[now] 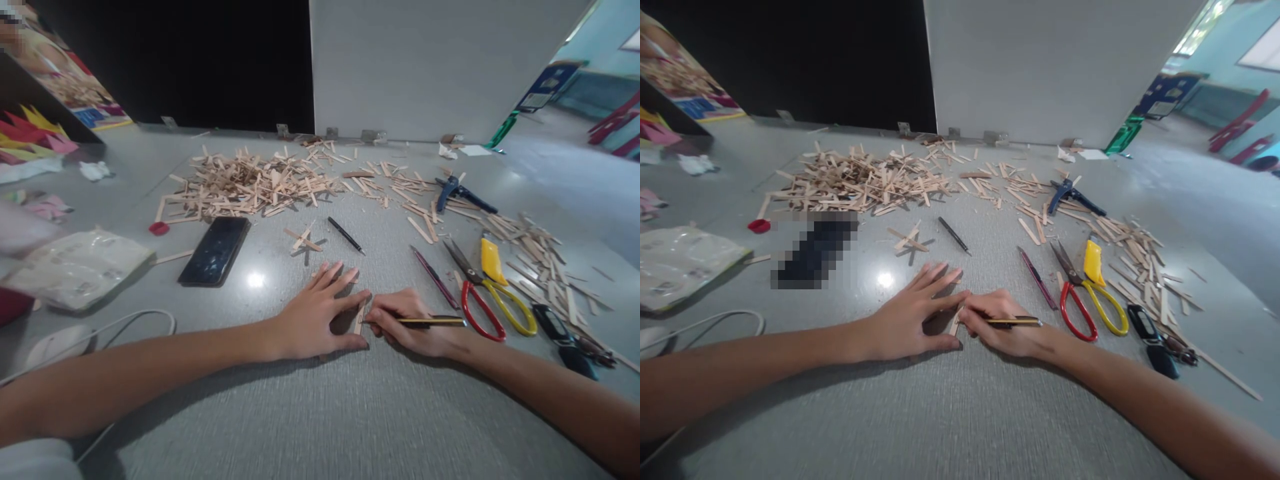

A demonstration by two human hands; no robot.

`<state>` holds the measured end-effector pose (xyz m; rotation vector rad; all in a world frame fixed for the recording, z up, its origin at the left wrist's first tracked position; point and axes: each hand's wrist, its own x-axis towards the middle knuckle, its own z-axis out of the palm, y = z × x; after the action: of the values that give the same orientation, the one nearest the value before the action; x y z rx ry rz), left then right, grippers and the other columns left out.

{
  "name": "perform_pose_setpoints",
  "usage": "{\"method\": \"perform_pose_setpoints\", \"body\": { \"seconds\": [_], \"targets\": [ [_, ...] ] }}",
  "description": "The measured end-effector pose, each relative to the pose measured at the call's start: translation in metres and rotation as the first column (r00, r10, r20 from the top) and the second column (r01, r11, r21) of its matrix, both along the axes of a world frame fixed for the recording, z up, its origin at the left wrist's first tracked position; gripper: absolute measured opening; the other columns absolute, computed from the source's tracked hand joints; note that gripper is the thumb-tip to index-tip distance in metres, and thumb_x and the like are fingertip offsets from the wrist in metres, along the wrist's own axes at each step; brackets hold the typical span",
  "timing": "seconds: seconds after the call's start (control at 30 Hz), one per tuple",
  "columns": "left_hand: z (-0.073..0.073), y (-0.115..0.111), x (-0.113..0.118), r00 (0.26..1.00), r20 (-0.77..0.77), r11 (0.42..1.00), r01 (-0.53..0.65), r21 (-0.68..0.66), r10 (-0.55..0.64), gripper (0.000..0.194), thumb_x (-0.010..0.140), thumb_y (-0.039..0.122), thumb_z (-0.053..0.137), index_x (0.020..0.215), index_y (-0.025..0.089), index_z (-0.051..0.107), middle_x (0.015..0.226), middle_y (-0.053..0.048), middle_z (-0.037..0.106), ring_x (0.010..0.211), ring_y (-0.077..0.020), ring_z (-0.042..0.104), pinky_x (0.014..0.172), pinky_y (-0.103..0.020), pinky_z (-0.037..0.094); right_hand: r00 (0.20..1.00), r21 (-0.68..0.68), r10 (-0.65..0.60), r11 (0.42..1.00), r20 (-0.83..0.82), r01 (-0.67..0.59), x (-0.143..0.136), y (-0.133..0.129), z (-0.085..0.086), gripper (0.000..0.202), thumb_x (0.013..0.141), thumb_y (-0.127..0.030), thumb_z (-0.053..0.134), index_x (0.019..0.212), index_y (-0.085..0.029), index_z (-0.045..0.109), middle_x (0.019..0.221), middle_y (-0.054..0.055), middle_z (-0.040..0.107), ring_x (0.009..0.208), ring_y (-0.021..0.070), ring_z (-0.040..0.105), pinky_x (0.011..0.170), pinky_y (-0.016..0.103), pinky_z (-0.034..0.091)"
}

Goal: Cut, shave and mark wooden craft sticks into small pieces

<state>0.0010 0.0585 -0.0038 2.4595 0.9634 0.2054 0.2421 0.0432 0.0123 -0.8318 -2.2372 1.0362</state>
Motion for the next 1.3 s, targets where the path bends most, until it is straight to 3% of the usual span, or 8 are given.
{"method": "perform_pose_setpoints", "body": {
  "seconds": [0.47, 0.63, 0.83, 1.3],
  "targets": [
    [-0.0032, 0.0000, 0.0006, 1.000, 0.014, 1.000, 0.001, 0.012, -0.001, 0.091, 0.090, 0.087, 0.064, 0.166, 0.038, 0.048, 0.182, -0.009, 0.023, 0.169, -0.0467, 0.011, 0.133, -0.075, 0.013, 1.000, 0.018, 0.013, 1.000, -0.004, -0.013, -0.0002, 0.0003, 0.0006, 0.035, 0.111, -0.023, 0.047, 0.077, -0.021, 0.057, 0.063, -0.005, 0.058, 0.050, 0.0083, 0.052, 0.053, 0.021, 0.039],
    [-0.0023, 0.0004, 0.0006, 1.000, 0.005, 1.000, 0.003, 0.002, -0.003, 0.093, 0.090, 0.087, 0.064, 0.166, 0.035, 0.048, 0.182, -0.012, 0.022, 0.168, -0.0480, 0.011, 0.133, -0.076, 0.012, 1.000, 0.082, 0.029, 0.996, -0.005, -0.028, -0.0002, 0.0010, -0.0027, 0.039, 0.112, -0.021, 0.044, 0.074, -0.021, 0.052, 0.062, -0.006, 0.052, 0.051, 0.0081, 0.047, 0.054, 0.022, 0.036],
    [0.0010, 0.0002, 0.0012, 1.000, 0.006, 1.000, 0.000, -0.004, 0.000, 0.089, 0.092, 0.084, 0.066, 0.165, 0.035, 0.050, 0.182, -0.009, 0.022, 0.169, -0.0457, 0.011, 0.134, -0.073, 0.013, 0.997, 0.167, 0.048, 0.984, 0.055, -0.056, 0.0024, 0.0019, -0.0067, 0.044, 0.117, -0.030, 0.040, 0.074, -0.022, 0.048, 0.064, -0.005, 0.050, 0.055, 0.0100, 0.045, 0.056, 0.025, 0.034],
    [0.0023, 0.0003, 0.0009, 1.000, 0.010, 1.000, 0.016, 0.019, -0.016, 0.087, 0.094, 0.081, 0.067, 0.165, 0.032, 0.051, 0.181, -0.012, 0.025, 0.169, -0.0461, 0.012, 0.133, -0.074, 0.013, 0.998, 0.093, 0.053, 0.994, 0.020, -0.055, 0.0017, 0.0015, -0.0054, 0.037, 0.112, -0.020, 0.041, 0.075, -0.024, 0.046, 0.066, -0.005, 0.051, 0.054, 0.0106, 0.046, 0.056, 0.025, 0.036]
  ]
}}
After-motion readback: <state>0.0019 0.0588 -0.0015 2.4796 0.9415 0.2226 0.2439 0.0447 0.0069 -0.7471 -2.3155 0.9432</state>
